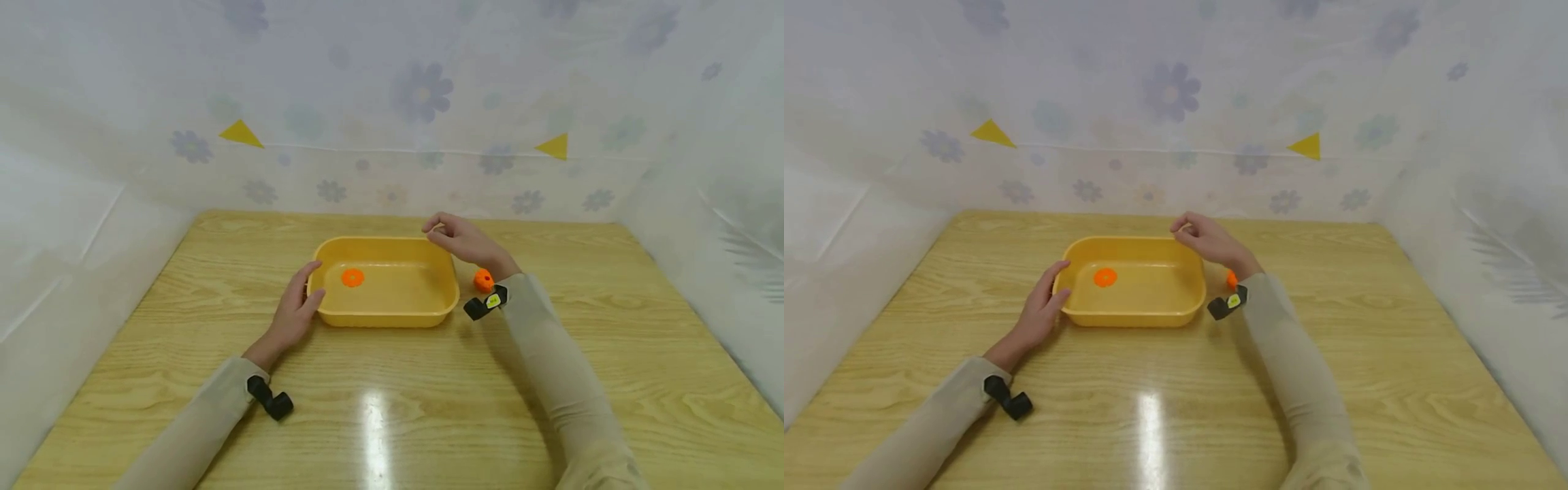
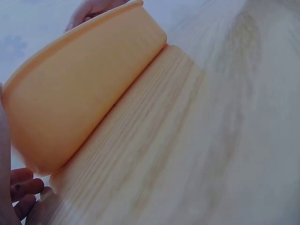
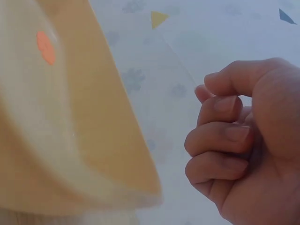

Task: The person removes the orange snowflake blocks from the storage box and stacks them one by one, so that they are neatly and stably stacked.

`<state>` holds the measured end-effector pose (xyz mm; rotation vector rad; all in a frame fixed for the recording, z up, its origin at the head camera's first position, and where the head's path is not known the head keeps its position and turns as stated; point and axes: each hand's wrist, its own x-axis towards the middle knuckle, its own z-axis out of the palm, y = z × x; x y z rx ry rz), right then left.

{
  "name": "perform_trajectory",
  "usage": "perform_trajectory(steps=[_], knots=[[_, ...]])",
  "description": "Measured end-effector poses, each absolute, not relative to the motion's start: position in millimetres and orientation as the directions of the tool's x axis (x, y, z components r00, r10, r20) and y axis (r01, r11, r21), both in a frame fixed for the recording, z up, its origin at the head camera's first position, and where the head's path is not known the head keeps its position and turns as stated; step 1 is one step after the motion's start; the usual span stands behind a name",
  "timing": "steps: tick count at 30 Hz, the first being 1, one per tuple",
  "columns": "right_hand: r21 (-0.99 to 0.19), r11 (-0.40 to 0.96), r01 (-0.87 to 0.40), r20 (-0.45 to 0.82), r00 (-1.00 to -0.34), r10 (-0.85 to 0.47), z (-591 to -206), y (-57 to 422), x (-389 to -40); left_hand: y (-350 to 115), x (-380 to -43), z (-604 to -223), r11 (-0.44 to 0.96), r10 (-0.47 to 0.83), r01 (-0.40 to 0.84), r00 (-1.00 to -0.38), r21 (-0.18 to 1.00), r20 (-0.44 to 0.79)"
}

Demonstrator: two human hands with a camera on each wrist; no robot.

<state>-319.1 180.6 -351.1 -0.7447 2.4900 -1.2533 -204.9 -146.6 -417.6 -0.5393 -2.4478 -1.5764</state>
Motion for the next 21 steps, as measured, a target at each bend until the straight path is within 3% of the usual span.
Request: perform_trajectory(steps=[6,15,21], knots=[[-0.777,0.485,-0.402,0.025,-0.789,-0.613,-340,163,-322,-147,-205,-418,0.379,0.204,0.402,-0.915,0.833,0.349],[-0.762,0.390,-0.518,0.070,-0.663,-0.745,-336,138,-322,-147,-204,-419,0.391,0.202,0.399,-0.917,0.830,0.345],[-0.776,0.336,-0.534,0.076,-0.607,-0.791,-342,125,-328,-147,-204,-420,0.392,0.194,0.393,-0.919,0.832,0.342]])
